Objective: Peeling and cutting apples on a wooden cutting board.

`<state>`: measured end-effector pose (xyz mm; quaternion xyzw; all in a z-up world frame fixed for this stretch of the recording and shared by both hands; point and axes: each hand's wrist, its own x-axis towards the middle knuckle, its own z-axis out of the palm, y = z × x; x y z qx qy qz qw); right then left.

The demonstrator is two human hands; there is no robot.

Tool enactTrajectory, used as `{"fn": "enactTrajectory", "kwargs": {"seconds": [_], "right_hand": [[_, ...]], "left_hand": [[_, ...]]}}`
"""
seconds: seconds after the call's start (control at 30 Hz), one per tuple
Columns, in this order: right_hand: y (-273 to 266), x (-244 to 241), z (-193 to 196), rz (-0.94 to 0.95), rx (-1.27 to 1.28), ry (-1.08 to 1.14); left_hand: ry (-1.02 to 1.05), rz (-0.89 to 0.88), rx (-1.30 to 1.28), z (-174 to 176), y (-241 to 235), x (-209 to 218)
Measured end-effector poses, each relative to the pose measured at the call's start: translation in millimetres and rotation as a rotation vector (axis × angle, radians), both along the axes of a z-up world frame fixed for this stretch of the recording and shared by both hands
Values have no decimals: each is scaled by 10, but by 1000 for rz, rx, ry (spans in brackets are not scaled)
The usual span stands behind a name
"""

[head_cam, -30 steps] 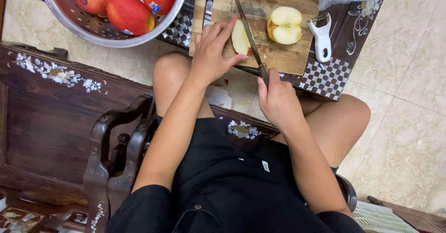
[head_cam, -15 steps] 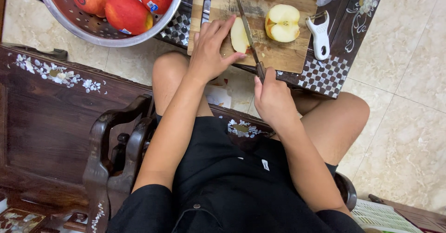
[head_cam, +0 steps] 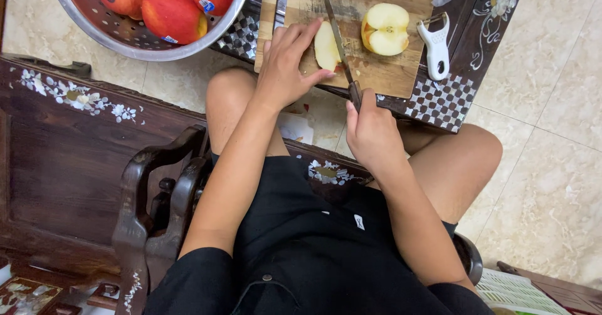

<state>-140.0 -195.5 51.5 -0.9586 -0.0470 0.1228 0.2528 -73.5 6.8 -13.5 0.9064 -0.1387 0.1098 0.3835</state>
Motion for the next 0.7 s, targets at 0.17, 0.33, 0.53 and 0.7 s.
{"fn": "enactTrajectory", "kwargs": {"seconds": [0.17, 0.33, 0.53, 0.7], "right_hand": [[20, -52, -68, -14, 52, -55], [32, -56, -88, -20, 17, -43], [46, -50, -47, -19, 51, -51], [30, -30, -18, -37, 60, -17]], "left_hand": [[-23, -8, -10, -26, 2, 18], [-18, -2, -5, -9, -5, 12], [-21, 2, 9, -24, 4, 16], [-22, -5, 5, -12, -8, 19]]}}
